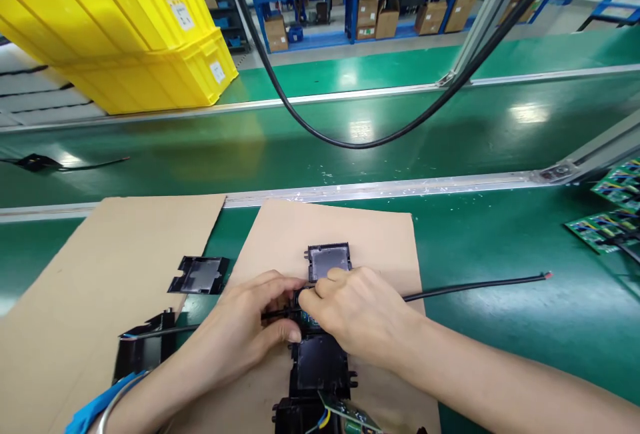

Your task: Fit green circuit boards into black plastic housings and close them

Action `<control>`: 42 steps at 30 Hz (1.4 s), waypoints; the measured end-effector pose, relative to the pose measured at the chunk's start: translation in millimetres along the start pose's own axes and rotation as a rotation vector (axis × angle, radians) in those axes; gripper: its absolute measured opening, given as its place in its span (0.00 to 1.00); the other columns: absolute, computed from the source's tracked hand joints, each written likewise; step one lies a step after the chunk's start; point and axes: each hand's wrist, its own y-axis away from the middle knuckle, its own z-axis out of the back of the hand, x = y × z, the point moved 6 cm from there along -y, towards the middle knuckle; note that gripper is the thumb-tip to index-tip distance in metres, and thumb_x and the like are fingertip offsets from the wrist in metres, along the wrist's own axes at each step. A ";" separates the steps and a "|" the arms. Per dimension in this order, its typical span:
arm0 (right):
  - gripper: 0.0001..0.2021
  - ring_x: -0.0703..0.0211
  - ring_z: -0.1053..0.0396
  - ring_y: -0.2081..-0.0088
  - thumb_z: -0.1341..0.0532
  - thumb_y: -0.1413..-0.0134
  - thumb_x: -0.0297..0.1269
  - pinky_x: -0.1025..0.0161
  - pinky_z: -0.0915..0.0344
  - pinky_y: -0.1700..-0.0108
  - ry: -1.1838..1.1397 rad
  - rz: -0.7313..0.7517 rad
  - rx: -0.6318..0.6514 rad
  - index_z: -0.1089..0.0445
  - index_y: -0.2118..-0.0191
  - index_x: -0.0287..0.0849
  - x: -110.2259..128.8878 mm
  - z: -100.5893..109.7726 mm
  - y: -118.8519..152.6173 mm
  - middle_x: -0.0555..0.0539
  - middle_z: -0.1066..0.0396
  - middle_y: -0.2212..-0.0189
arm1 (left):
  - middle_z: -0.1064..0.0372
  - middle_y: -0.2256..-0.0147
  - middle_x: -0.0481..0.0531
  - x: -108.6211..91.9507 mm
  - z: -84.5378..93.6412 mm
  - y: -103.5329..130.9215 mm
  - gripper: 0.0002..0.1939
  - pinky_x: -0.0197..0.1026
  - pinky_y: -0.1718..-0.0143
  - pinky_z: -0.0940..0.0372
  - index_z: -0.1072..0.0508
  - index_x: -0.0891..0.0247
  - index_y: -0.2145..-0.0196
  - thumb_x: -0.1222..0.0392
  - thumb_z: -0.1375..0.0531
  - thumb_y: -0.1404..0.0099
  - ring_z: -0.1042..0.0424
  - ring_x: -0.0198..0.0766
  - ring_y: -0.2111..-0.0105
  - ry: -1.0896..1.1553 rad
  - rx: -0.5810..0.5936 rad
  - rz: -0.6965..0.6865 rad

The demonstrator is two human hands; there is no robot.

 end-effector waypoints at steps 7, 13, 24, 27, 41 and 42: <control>0.04 0.60 0.43 0.74 0.40 0.42 0.33 0.60 0.61 0.75 -0.050 -0.110 0.022 0.35 0.68 0.44 -6.6 7.2 1.0 0.49 0.35 0.69 | 0.26 0.59 0.47 1.8 10.7 5.9 0.22 0.40 0.57 0.34 0.30 0.57 0.48 0.67 0.37 0.41 0.28 0.39 0.60 0.005 0.062 -0.054; 0.06 0.61 0.43 0.74 0.36 0.45 0.31 0.61 0.62 0.75 -0.155 -0.158 -0.003 0.35 0.69 0.45 -9.9 4.6 2.6 0.52 0.39 0.69 | 0.27 0.71 0.51 -12.0 7.8 11.5 0.10 0.41 0.70 0.37 0.29 0.61 0.68 0.65 0.50 0.34 0.27 0.41 0.71 -0.315 -0.076 -0.150; 0.06 0.56 0.42 0.67 0.37 0.44 0.30 0.60 0.57 0.73 -0.179 -0.111 -0.099 0.35 0.70 0.44 -7.9 3.5 3.0 0.51 0.36 0.72 | 0.30 0.77 0.51 -15.6 -5.7 5.3 0.17 0.41 0.72 0.41 0.37 0.60 0.73 0.60 0.58 0.28 0.31 0.40 0.77 -0.466 0.065 0.067; 0.06 0.56 0.42 0.66 0.37 0.45 0.30 0.60 0.56 0.73 -0.174 -0.100 -0.127 0.34 0.70 0.43 -8.7 3.7 1.6 0.51 0.36 0.72 | 0.29 0.75 0.51 -14.9 -3.1 5.1 0.19 0.40 0.70 0.39 0.36 0.60 0.74 0.59 0.59 0.27 0.29 0.39 0.73 -0.409 0.142 0.120; 0.04 0.55 0.42 0.64 0.40 0.46 0.27 0.58 0.48 0.65 -0.138 -0.059 -0.126 0.32 0.70 0.41 -0.1 13.3 -1.4 0.49 0.34 0.72 | 0.30 0.73 0.58 -28.9 -3.2 -2.3 0.13 0.43 0.77 0.42 0.31 0.64 0.71 0.64 0.54 0.34 0.31 0.45 0.77 -0.827 0.097 -0.018; 0.04 0.55 0.42 0.63 0.41 0.45 0.26 0.58 0.47 0.64 -0.137 -0.059 -0.109 0.32 0.70 0.41 3.9 14.5 -1.5 0.48 0.34 0.72 | 0.31 0.72 0.57 -30.0 2.0 1.4 0.12 0.43 0.77 0.42 0.32 0.64 0.69 0.63 0.53 0.34 0.31 0.44 0.77 -0.790 0.038 -0.002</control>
